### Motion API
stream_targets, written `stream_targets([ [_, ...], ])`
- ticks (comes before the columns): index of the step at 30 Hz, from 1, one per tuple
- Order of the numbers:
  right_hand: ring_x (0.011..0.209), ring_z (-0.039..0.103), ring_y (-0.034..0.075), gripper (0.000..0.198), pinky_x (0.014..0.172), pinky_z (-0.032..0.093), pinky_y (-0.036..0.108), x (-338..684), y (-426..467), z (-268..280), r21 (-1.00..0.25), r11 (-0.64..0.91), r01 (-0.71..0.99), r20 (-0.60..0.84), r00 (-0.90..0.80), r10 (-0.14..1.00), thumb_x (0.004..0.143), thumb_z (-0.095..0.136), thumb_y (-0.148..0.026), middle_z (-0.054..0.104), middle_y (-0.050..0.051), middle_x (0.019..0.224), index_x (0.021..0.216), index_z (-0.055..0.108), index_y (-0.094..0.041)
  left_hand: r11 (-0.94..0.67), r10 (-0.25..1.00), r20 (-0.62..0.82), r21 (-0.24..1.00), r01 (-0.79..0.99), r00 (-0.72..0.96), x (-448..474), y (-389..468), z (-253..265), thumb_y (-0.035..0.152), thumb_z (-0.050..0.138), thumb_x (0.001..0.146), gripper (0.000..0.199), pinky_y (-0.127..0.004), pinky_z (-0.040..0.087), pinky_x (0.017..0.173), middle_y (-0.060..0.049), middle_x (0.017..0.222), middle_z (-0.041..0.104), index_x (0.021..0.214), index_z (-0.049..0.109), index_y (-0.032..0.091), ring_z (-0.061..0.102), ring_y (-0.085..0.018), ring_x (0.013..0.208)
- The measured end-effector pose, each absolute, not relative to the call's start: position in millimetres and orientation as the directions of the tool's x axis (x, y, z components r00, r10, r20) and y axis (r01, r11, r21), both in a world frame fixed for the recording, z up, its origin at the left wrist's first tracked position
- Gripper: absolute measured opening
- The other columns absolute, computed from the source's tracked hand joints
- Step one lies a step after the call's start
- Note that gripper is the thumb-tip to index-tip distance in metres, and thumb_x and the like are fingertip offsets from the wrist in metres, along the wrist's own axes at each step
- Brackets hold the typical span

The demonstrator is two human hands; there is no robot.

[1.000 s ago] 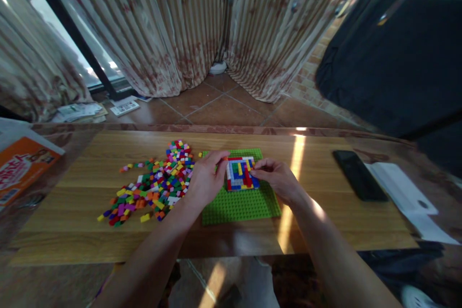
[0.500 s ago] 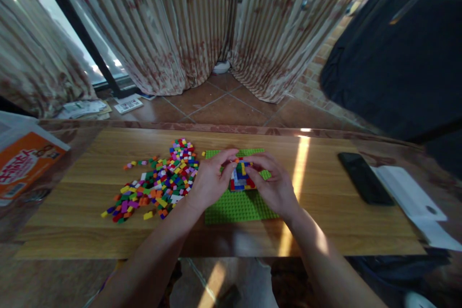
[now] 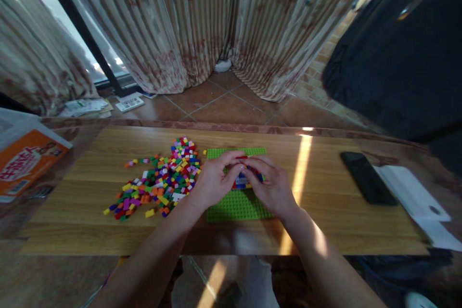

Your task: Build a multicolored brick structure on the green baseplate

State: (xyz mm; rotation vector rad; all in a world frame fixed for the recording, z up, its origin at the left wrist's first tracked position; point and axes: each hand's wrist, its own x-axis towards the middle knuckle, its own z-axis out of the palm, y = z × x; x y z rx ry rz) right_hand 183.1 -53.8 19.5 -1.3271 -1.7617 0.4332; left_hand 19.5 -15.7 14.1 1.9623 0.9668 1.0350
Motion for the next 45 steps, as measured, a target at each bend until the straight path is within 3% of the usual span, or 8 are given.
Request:
stream_targets([
  [5, 0.090, 0.065, 0.019, 0.019, 0.082, 0.053, 0.034, 181.8, -55.2, 22.4, -0.701, 0.383, 0.601, 0.426, -0.078, 0.901, 0.092, 0.056, -0.027, 0.069, 0.007, 0.098, 0.102, 0.071, -0.024, -0.487, 0.837, 0.352, 0.829, 0.276, 0.420, 18.6, -15.8, 15.7, 0.027, 0.054, 0.092, 0.027, -0.028, 0.056, 0.083, -0.004, 0.100, 0.076, 0.116, 0.062, 0.020, 0.071, -0.015, 0.089],
  [9, 0.082, 0.064, 0.017, 0.018, 0.076, 0.052, 0.034, 187.3, -54.2, 22.2, -0.753, 0.335, 0.567, 0.411, 0.006, 0.912, 0.090, 0.056, -0.028, 0.069, 0.005, 0.092, 0.098, 0.071, -0.026, -0.488, 0.846, 0.355, 0.817, 0.308, 0.399, 18.5, -14.1, 13.8, 0.029, 0.054, 0.092, 0.026, -0.027, 0.056, 0.078, -0.003, 0.092, 0.076, 0.114, 0.064, 0.020, 0.071, -0.015, 0.083],
  [12, 0.078, 0.064, 0.017, 0.016, 0.073, 0.053, 0.033, 195.9, -50.8, 20.2, -0.846, 0.255, 0.468, 0.361, 0.151, 0.920, 0.086, 0.059, -0.029, 0.070, 0.003, 0.089, 0.094, 0.072, -0.025, -0.479, 0.871, 0.379, 0.796, 0.370, 0.313, 18.1, -10.8, 9.7, 0.028, 0.056, 0.091, 0.024, -0.026, 0.056, 0.076, -0.003, 0.093, 0.076, 0.112, 0.066, 0.020, 0.071, -0.015, 0.083],
  [17, 0.071, 0.063, 0.016, 0.012, 0.068, 0.053, 0.033, 211.9, -45.0, 18.4, -0.974, 0.077, 0.211, 0.144, 0.323, 0.935, 0.075, 0.068, -0.030, 0.071, 0.002, 0.078, 0.084, 0.072, -0.024, -0.441, 0.897, 0.379, 0.790, 0.427, 0.225, 16.2, -5.4, 5.1, 0.025, 0.057, 0.089, 0.023, -0.028, 0.057, 0.078, -0.004, 0.095, 0.076, 0.109, 0.067, 0.021, 0.072, -0.016, 0.084],
  [23, 0.061, 0.057, 0.012, 0.013, 0.058, 0.048, 0.028, 233.1, -46.3, 13.3, -0.990, -0.052, 0.135, -0.023, 0.210, 0.977, 0.070, 0.073, -0.030, 0.068, 0.000, 0.070, 0.079, 0.071, -0.022, -0.429, 0.903, 0.366, 0.789, 0.440, 0.223, 15.9, -5.3, 6.0, 0.023, 0.057, 0.089, 0.023, -0.028, 0.057, 0.079, -0.004, 0.094, 0.077, 0.108, 0.067, 0.020, 0.072, -0.016, 0.084],
  [27, 0.062, 0.060, 0.013, 0.016, 0.060, 0.050, 0.029, 239.6, -47.3, 8.5, -0.985, -0.113, 0.133, -0.096, 0.127, 0.987, 0.066, 0.077, -0.032, 0.070, 0.000, 0.071, 0.076, 0.070, -0.021, -0.427, 0.904, 0.362, 0.776, 0.465, 0.227, 16.5, -5.8, 7.5, 0.022, 0.056, 0.088, 0.022, -0.029, 0.057, 0.079, -0.004, 0.095, 0.077, 0.108, 0.067, 0.019, 0.072, -0.017, 0.085],
  [36, 0.072, 0.066, 0.016, 0.015, 0.072, 0.053, 0.032, 233.6, -43.3, 5.2, -0.981, -0.126, 0.148, -0.116, 0.071, 0.991, 0.067, 0.076, -0.032, 0.074, 0.002, 0.078, 0.076, 0.073, -0.020, -0.442, 0.897, 0.370, 0.762, 0.473, 0.241, 16.7, -4.4, 3.4, 0.021, 0.056, 0.088, 0.022, -0.029, 0.057, 0.078, -0.004, 0.094, 0.077, 0.107, 0.067, 0.019, 0.072, -0.016, 0.082],
  [45, 0.061, 0.061, 0.011, 0.018, 0.061, 0.049, 0.027, 232.8, -41.1, -0.3, -0.975, -0.223, -0.014, -0.223, 0.103, 0.969, 0.062, 0.082, -0.029, 0.071, 0.000, 0.070, 0.072, 0.071, -0.019, -0.423, 0.906, 0.364, 0.738, 0.525, 0.217, 17.0, -3.2, 3.4, 0.019, 0.056, 0.087, 0.024, -0.030, 0.056, 0.080, -0.006, 0.097, 0.074, 0.109, 0.065, 0.017, 0.070, -0.017, 0.084],
])
